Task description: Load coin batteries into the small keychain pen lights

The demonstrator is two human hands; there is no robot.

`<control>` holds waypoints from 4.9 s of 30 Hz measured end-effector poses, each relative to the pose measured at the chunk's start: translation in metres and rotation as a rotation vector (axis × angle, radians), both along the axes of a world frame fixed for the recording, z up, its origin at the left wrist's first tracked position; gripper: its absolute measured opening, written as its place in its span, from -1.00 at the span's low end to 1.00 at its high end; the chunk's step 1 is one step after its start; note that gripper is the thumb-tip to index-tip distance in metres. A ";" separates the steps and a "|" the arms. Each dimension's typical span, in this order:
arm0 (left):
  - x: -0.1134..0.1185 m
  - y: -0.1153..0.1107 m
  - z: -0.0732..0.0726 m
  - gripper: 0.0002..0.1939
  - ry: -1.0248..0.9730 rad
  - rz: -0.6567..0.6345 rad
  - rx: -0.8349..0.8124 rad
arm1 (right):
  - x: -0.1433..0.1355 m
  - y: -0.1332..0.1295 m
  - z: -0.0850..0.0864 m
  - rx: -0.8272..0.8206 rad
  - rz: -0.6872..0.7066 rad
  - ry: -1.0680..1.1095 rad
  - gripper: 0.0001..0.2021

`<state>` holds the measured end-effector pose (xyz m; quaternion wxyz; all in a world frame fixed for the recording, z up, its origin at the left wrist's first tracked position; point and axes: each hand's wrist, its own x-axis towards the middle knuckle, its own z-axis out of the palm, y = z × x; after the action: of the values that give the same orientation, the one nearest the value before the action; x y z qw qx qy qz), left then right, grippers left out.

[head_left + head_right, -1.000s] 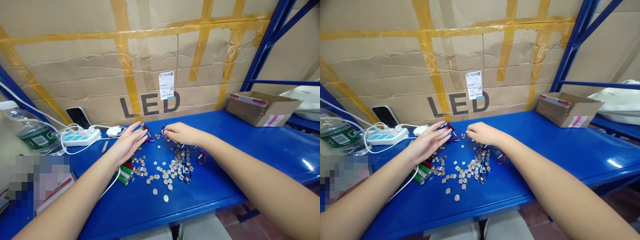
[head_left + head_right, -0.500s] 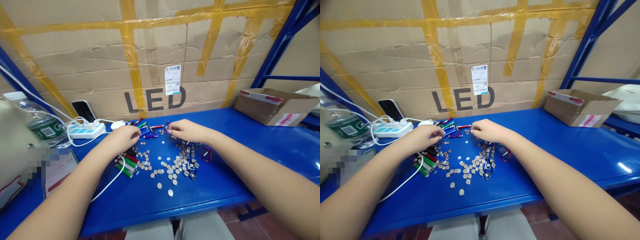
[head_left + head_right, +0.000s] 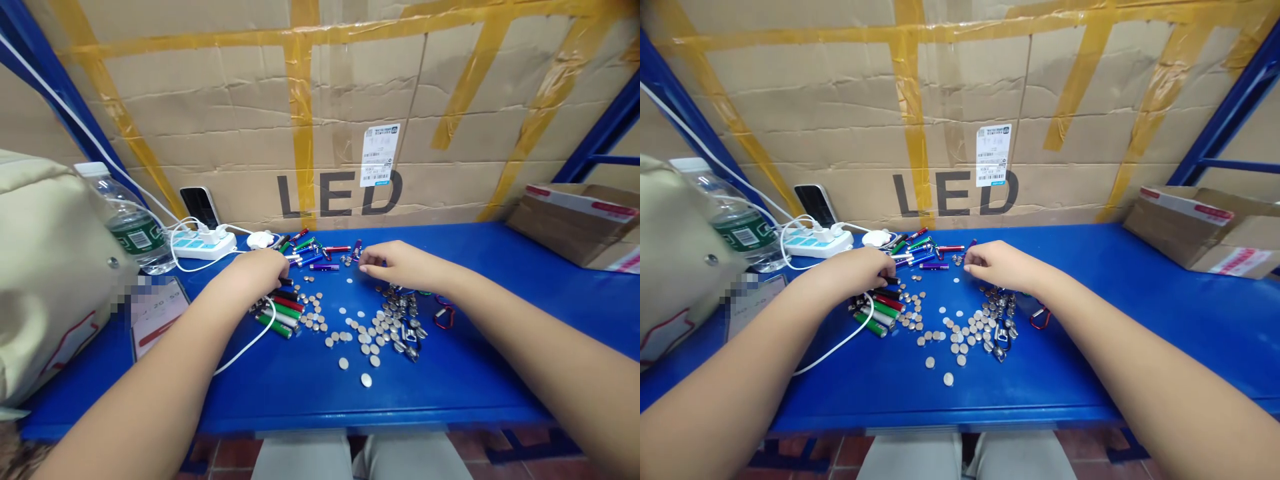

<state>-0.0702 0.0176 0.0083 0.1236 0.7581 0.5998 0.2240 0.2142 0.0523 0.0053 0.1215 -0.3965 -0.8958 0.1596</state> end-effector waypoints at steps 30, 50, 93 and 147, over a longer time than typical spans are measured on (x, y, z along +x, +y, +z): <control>0.052 -0.022 0.014 -0.71 0.112 -0.100 0.343 | -0.055 -0.025 -0.019 0.275 0.430 0.062 -0.65; 0.055 -0.016 0.003 -0.74 0.120 -0.142 0.334 | -0.056 -0.010 -0.029 0.353 0.228 -0.016 -0.86; 0.063 -0.014 -0.008 -0.76 -0.024 -0.252 0.170 | -0.006 0.027 -0.034 0.412 0.127 -0.035 -0.75; 0.064 -0.003 -0.018 -0.72 -0.133 -0.263 0.107 | -0.003 0.004 -0.001 0.390 0.161 0.368 -0.83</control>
<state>-0.0059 0.0146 -0.0101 0.1505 0.8193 0.4729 0.2872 0.2110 0.0565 0.0039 0.3431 -0.2575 -0.9011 0.0628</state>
